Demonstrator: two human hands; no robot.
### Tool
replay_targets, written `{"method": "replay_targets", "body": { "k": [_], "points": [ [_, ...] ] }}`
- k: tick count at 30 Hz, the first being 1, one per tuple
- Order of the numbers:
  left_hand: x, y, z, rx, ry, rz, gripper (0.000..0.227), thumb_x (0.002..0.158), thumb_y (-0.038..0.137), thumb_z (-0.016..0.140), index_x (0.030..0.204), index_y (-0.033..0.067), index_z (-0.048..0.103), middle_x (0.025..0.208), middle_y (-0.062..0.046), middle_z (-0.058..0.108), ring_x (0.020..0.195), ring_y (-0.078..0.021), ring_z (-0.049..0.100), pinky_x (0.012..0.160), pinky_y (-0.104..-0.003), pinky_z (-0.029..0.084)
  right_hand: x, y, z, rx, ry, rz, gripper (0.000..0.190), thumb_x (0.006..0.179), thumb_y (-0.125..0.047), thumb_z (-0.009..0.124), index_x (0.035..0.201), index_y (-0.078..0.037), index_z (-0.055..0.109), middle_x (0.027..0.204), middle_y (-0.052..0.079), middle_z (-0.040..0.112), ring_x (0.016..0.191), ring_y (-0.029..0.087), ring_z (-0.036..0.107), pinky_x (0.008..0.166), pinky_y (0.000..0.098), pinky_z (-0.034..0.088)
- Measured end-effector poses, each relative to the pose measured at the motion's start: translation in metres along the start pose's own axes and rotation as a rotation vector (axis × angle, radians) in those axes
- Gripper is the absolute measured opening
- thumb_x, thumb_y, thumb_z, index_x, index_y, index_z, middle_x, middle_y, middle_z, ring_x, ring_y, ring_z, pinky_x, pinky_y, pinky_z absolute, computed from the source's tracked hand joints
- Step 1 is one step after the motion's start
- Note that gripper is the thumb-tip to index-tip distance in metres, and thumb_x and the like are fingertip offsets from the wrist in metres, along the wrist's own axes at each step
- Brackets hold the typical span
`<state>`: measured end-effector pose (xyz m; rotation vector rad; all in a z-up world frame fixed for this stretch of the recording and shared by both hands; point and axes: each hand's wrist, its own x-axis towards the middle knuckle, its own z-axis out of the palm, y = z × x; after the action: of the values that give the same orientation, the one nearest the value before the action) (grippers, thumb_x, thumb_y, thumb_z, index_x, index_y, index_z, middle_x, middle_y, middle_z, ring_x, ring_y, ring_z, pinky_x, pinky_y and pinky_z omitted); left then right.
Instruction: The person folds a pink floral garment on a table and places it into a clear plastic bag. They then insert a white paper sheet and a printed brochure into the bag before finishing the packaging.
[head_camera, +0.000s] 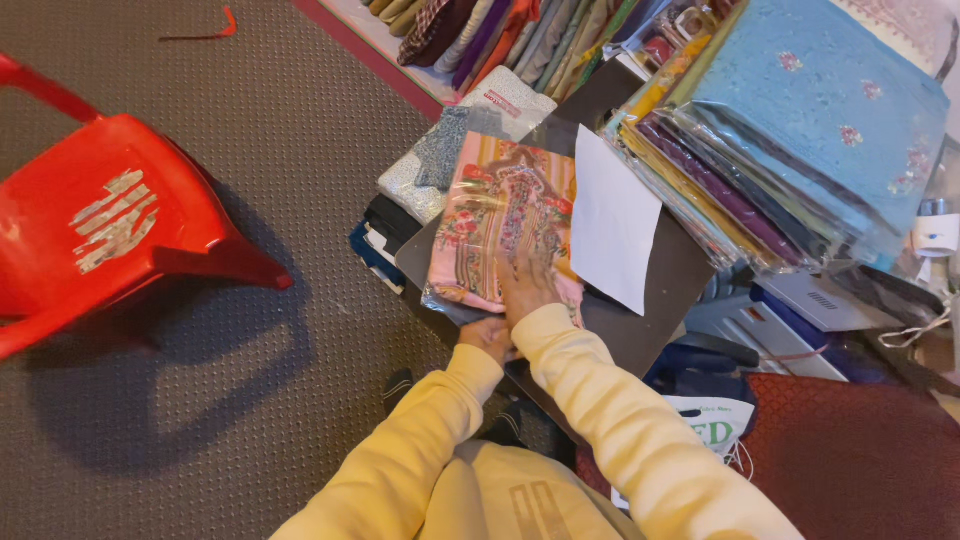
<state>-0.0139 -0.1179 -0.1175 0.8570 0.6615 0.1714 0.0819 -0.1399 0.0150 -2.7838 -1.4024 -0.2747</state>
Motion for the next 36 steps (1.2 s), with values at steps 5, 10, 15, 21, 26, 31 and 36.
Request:
{"method": "replay_targets", "body": {
  "k": [5,10,15,21,26,31,36],
  "points": [
    [-0.029,0.018,0.015,-0.095,-0.027,-0.078,0.022,0.096,0.005,0.067,0.117,-0.0019,0.070,0.090,-0.020,0.077,0.072,-0.0263,0.076,0.066,-0.042,0.068,0.018,0.021,0.040,0.011,0.152,-0.018,0.054,0.101,-0.019,0.053,0.154,-0.023,0.045,0.158,0.020,0.040,0.148,0.043,0.035,0.120,0.0589,0.027],
    [-0.053,0.027,0.033,-0.151,-0.072,-0.142,0.029,0.094,0.000,0.069,0.122,-0.0073,0.064,0.094,-0.021,0.075,0.078,-0.0289,0.077,0.072,-0.042,0.069,0.047,-0.012,-0.132,0.123,-0.343,0.226,0.043,0.098,-0.021,0.043,0.139,-0.023,0.056,0.147,0.013,0.053,0.120,0.048,0.060,0.091,0.0649,0.054],
    [-0.046,0.011,0.017,-0.112,-0.111,-0.193,0.043,0.094,0.006,0.071,0.131,-0.0092,0.057,0.108,-0.022,0.074,0.084,-0.0276,0.078,0.075,-0.036,0.070,0.017,-0.006,-0.105,0.176,-0.374,0.182,0.058,0.094,-0.018,0.053,0.150,-0.020,0.039,0.157,0.016,0.033,0.134,0.047,0.041,0.103,0.0657,0.042],
    [-0.068,0.067,-0.038,-0.149,0.087,-0.341,0.055,0.081,0.006,0.088,0.128,-0.0038,0.062,0.110,-0.021,0.077,0.092,-0.0384,0.077,0.082,-0.050,0.066,-0.077,0.007,-0.076,0.247,-0.418,0.138,0.095,0.087,-0.013,0.067,0.166,-0.016,0.014,0.171,0.020,0.002,0.155,0.044,0.012,0.120,0.0670,0.024],
    [-0.045,0.079,-0.115,0.052,0.372,-0.010,0.054,0.077,-0.003,0.084,0.127,0.0003,0.063,0.096,-0.014,0.075,0.070,-0.0267,0.072,0.066,-0.037,0.068,-0.110,0.110,-0.014,1.432,0.218,1.095,0.019,0.088,-0.016,0.079,0.095,0.000,0.068,0.055,0.021,0.061,0.042,0.028,0.063,0.040,0.0378,0.059],
    [-0.085,0.173,-0.060,1.244,0.304,0.736,0.086,0.061,0.021,0.094,0.138,0.0145,0.057,0.143,-0.016,0.053,0.127,-0.0365,0.058,0.104,-0.048,0.052,-0.089,0.186,0.007,1.934,-0.108,1.672,0.095,0.084,-0.057,0.079,0.149,-0.011,0.027,0.149,0.013,0.051,0.128,0.027,0.059,0.094,0.0336,0.057],
    [-0.042,0.165,-0.028,1.733,0.020,0.892,0.101,0.058,0.029,0.094,0.147,0.0191,0.048,0.161,-0.018,0.036,0.146,-0.0398,0.038,0.118,-0.055,0.032,-0.074,0.174,0.007,2.099,-0.193,1.716,0.078,0.082,-0.056,0.082,0.127,-0.016,0.031,0.123,-0.001,0.054,0.121,0.025,0.060,0.094,0.0405,0.054]
  ]
}}
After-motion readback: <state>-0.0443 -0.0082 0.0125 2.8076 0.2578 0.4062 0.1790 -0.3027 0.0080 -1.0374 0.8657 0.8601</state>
